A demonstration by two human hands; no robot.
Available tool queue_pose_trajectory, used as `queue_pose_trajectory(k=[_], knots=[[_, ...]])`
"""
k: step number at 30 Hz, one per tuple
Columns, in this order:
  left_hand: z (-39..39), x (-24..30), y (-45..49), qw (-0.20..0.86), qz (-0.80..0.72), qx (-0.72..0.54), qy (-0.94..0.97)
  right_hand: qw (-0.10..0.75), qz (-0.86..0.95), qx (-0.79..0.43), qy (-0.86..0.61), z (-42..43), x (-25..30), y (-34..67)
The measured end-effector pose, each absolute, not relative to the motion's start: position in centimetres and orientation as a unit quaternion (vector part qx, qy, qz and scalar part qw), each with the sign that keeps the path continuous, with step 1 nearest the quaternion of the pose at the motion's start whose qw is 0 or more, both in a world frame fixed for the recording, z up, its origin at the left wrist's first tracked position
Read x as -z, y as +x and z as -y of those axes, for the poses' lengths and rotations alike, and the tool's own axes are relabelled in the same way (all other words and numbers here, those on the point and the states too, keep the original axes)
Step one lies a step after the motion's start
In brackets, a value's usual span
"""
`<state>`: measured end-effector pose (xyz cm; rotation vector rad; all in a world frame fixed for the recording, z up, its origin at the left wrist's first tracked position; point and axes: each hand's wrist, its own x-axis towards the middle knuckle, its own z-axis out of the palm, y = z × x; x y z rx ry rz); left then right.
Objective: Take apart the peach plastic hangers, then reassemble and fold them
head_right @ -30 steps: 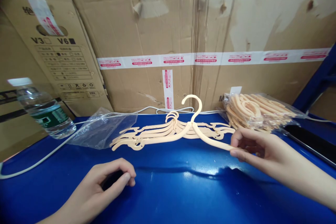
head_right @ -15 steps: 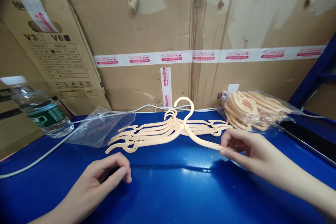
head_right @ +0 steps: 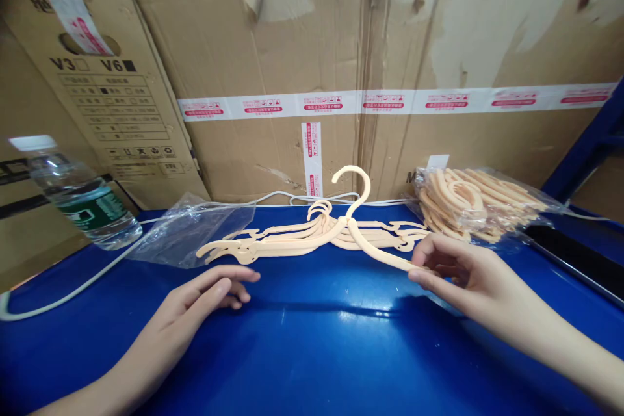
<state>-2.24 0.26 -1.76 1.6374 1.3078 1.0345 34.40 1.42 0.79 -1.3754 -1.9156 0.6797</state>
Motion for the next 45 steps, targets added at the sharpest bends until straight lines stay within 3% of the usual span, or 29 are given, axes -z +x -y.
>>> queue_pose_trajectory(k=[6,14,18,24,30,34,37,45], knots=[[-0.6,2.6,-1.9,0.442,-0.509,-0.489,0.553,0.333,0.756,-0.238,-0.511,-1.4,-0.6,33.8],[1.0,3.5,-1.6,0.319,-0.465,-0.398,0.723,0.263,0.793,-0.236,-0.497,-0.1,0.8,31.7],[1.2,2.6,-1.7,0.308,-0.477,-0.347,0.746,0.265,0.806,-0.215,-0.483,0.4,0.9,31.2],[0.8,2.1,-1.9,0.382,-0.484,-0.339,0.710,0.296,0.863,-0.025,-0.409,0.2,0.7,32.0],[0.5,2.2,-1.8,0.419,-0.490,-0.342,0.684,0.271,0.852,0.215,-0.392,1.2,1.2,32.4],[0.8,1.9,-1.8,0.416,-0.494,-0.327,0.690,0.251,0.835,0.295,-0.391,1.6,1.2,32.2],[0.7,1.7,-1.8,0.414,-0.493,-0.324,0.693,0.260,0.839,0.275,-0.392,1.6,1.2,31.8],[1.0,1.5,-1.4,0.411,-0.507,-0.362,0.666,0.383,0.810,-0.031,-0.443,1.5,1.7,30.9]])
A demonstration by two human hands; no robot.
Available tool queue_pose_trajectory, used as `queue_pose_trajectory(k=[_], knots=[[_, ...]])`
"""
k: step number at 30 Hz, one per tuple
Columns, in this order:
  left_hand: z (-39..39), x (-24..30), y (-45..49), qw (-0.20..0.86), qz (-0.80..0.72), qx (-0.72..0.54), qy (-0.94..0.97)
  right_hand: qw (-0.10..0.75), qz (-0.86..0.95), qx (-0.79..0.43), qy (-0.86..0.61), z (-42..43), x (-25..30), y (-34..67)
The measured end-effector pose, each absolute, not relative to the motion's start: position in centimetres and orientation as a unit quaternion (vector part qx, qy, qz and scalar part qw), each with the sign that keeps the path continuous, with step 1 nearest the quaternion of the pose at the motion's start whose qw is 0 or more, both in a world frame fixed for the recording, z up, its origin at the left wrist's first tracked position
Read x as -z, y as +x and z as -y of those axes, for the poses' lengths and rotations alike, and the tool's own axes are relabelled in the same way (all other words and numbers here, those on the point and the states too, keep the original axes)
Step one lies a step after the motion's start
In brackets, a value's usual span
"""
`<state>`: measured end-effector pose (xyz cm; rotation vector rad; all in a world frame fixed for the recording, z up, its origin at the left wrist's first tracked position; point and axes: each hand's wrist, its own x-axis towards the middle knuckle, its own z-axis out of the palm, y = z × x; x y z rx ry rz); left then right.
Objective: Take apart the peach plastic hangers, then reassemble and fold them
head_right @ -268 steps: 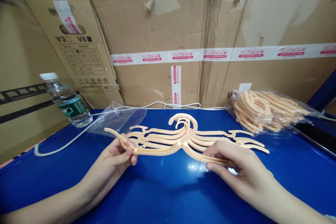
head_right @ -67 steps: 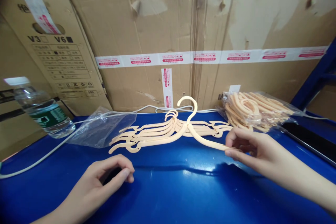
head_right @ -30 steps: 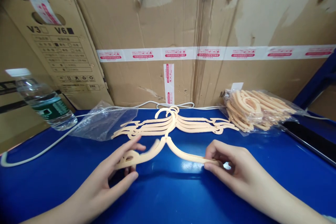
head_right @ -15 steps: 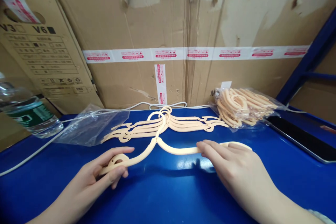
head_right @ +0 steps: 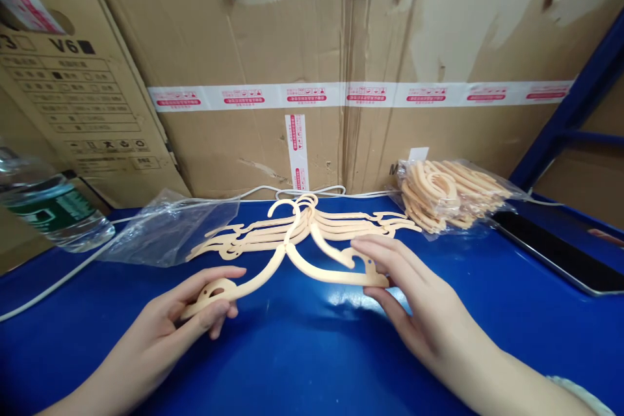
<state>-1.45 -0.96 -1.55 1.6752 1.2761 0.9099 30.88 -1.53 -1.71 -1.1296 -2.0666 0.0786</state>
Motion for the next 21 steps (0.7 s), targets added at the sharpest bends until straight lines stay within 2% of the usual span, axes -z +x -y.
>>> queue_pose_trajectory(k=[6,12,18,21], knots=[[1.0,1.7,-1.5,0.393,-0.511,-0.373,0.667,0.402,0.727,-0.266,-0.489,0.8,0.9,31.0],[0.5,2.0,-1.8,0.391,-0.530,-0.395,0.641,0.443,0.655,-0.340,-0.509,0.3,0.1,31.2],[0.6,1.8,-0.7,0.466,-0.491,-0.491,0.548,0.457,0.597,-0.431,-0.499,0.3,1.0,31.0],[1.0,1.9,0.2,0.489,-0.466,-0.493,0.549,0.452,0.601,-0.481,-0.452,0.5,1.4,29.9]])
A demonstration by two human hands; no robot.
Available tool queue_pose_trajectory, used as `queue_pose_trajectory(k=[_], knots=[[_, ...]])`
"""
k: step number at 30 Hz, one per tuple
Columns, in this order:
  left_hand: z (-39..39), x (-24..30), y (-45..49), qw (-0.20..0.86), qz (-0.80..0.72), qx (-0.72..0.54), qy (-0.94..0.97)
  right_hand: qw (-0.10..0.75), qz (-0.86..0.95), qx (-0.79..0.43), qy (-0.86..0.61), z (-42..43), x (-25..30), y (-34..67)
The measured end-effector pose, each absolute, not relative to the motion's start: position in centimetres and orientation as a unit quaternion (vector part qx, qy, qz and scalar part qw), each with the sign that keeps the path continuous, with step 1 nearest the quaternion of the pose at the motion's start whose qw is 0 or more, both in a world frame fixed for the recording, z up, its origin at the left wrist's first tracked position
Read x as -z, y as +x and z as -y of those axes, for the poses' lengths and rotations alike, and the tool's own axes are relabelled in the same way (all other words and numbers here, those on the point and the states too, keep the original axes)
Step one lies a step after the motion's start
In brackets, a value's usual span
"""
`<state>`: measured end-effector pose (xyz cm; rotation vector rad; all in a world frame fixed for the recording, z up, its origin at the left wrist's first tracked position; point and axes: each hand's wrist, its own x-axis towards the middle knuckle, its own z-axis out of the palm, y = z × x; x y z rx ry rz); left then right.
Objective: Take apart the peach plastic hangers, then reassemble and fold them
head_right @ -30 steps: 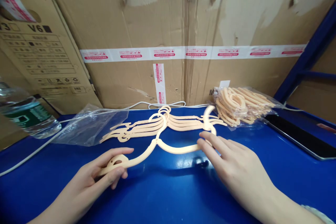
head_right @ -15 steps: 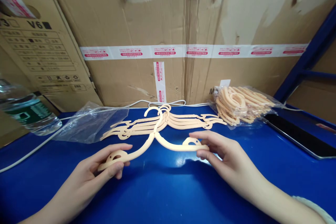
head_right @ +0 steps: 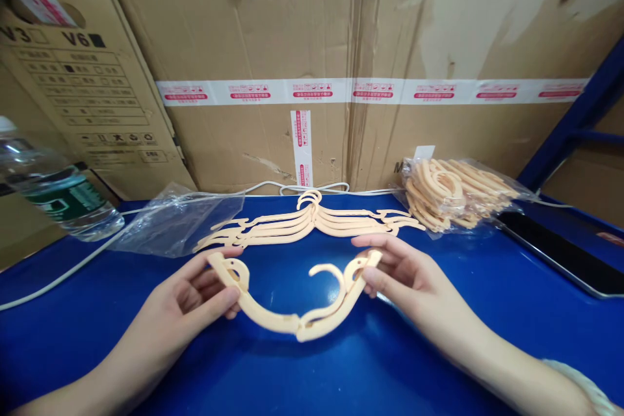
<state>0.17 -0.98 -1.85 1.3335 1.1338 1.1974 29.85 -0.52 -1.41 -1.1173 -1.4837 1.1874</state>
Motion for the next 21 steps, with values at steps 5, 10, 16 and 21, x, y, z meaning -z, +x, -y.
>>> queue_pose_trajectory(k=[5,10,16,21], knots=[[1.5,2.0,0.8,0.503,-0.453,-0.454,0.580,0.401,0.615,-0.589,-0.339,1.6,1.6,27.7],[2.0,1.6,0.8,0.489,-0.431,-0.485,0.583,0.283,0.691,-0.585,-0.317,3.0,1.0,27.8],[2.7,0.9,0.9,0.433,-0.438,-0.454,0.643,0.235,0.733,-0.567,-0.293,3.8,0.9,28.7],[3.3,1.1,0.8,0.390,-0.392,-0.451,0.700,0.249,0.717,-0.587,-0.281,3.9,1.4,28.8]])
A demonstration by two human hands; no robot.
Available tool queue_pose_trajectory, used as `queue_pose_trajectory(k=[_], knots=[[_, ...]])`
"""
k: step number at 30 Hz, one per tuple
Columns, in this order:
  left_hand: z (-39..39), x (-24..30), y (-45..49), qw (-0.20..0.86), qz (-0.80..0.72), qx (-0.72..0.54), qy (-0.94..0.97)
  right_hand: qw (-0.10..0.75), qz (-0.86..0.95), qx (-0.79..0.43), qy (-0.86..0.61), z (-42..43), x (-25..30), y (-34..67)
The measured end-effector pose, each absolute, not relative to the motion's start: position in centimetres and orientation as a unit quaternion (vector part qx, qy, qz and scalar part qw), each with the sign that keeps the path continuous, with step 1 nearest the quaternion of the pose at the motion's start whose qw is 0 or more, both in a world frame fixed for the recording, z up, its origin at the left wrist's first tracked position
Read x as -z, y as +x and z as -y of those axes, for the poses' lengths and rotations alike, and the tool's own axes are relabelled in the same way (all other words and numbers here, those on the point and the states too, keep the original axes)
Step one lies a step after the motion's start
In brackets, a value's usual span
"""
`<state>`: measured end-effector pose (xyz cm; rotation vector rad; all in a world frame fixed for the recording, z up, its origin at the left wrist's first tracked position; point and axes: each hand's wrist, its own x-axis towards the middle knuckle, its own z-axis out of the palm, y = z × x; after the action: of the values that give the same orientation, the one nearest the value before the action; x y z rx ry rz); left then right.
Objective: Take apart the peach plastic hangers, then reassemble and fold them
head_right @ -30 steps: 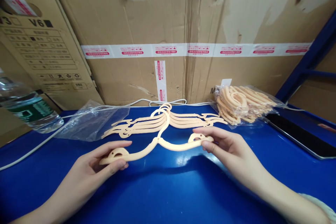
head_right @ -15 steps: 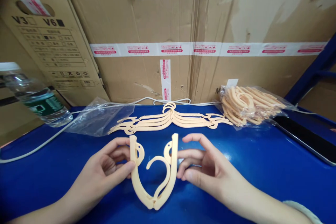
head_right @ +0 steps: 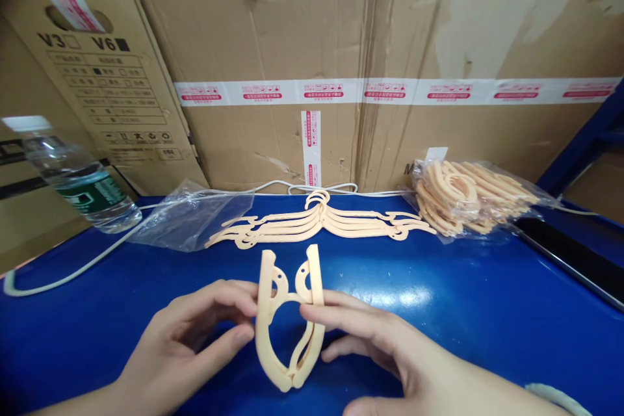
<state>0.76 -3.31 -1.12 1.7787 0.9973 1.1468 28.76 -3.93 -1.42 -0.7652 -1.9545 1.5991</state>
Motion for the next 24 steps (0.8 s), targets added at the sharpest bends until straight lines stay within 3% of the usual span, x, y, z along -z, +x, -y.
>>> queue_pose_trajectory(k=[4,11,15,18,24], knots=[[3.7,2.0,0.7,0.382,-0.379,-0.425,0.728,0.246,0.715,-0.596,-0.270,4.0,1.6,28.7],[2.9,1.6,0.7,0.515,-0.314,-0.404,0.687,0.253,0.714,-0.584,-0.293,3.9,1.1,28.5],[2.8,1.7,0.8,0.525,-0.313,-0.403,0.681,0.204,0.760,-0.523,-0.329,3.8,0.6,29.0],[3.2,1.6,0.6,0.463,-0.301,-0.384,0.740,0.151,0.789,-0.467,-0.369,3.9,0.6,29.3],[3.5,1.2,-0.1,0.269,-0.359,-0.257,0.856,0.143,0.835,-0.343,-0.405,3.6,0.6,28.4]])
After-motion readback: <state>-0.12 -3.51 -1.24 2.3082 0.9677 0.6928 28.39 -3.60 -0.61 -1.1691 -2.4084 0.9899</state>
